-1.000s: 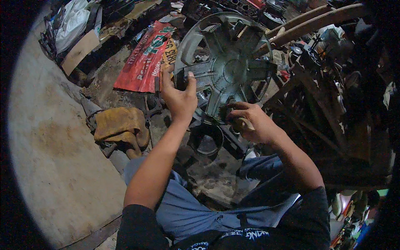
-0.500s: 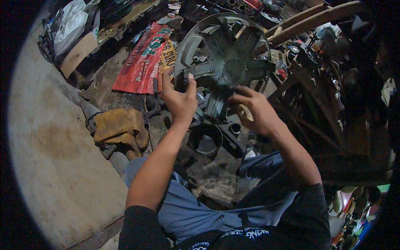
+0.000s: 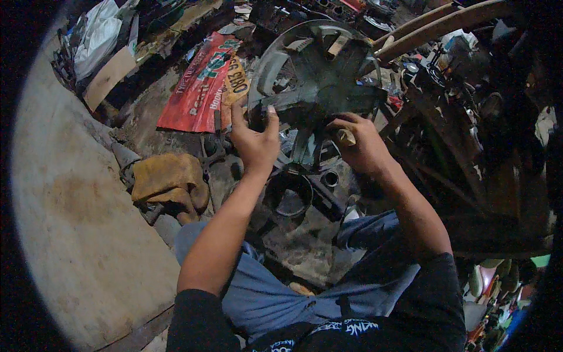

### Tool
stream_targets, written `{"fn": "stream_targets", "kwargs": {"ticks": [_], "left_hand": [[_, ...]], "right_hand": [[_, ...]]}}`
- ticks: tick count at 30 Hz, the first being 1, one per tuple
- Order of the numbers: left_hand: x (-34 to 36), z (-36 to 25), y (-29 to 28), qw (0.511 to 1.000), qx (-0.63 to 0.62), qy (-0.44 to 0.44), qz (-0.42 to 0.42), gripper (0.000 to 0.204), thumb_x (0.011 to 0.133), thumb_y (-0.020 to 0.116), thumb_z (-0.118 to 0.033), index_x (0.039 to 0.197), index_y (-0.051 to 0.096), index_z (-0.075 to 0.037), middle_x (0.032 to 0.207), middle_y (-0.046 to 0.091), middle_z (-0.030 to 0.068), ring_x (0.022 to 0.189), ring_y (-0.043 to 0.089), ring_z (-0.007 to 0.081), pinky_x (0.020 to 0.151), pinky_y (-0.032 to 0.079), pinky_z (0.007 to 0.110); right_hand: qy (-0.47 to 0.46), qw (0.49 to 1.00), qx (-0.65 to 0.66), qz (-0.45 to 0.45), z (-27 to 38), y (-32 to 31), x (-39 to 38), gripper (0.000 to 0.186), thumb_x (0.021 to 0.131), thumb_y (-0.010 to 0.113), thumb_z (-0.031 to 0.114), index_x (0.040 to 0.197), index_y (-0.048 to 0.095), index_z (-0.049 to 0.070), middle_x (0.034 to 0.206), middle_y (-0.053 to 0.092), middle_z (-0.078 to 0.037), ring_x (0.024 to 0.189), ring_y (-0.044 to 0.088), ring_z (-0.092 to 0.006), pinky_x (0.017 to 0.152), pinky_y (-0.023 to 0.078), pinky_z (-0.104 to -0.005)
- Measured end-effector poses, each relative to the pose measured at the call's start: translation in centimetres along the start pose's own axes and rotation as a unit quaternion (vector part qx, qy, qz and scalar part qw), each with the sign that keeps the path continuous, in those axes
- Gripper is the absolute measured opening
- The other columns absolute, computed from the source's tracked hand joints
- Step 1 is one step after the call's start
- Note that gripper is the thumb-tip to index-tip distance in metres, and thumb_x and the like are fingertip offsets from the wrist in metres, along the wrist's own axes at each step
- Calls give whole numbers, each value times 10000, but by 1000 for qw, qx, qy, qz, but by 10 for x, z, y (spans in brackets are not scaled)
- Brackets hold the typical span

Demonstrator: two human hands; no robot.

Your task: The person sits on the floor and paints a large, circular metal part with a greenish-grey substance using a paintbrush. They systematically cover the surface, including the spokes and center hub, and occasionally dip the brush into a container to reload paint.

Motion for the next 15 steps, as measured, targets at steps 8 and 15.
{"fn": "stream_targets", "kwargs": {"ticks": [8,15], "left_hand": [[3,20,-4,1000,9,-5,-6,402,897,695,-105,1234,534,46,1130,650,197,1062,640,269,963,479,395],[13,40,-9,997,2,-74,-23,479,901,704,-123,1288,500,72,1215,620,209,1116,625,280,1007,461,394]], "right_hand": [[-43,996,76,8,-4,8,3,198,813,680,-17,1010,682,-7,984,679,-189,900,667,-380,795,545,-406],[35,989,48,-136,-35,-46,-15,228,826,735,56,1052,725,42,1048,730,-150,967,703,-301,863,544,-373]]}}
Point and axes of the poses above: each hand's wrist, its own x-axis towards the middle knuckle, its own y-axis out of the palm, z = x × y, the point moved 8 cm from there along x, towards the middle knuckle
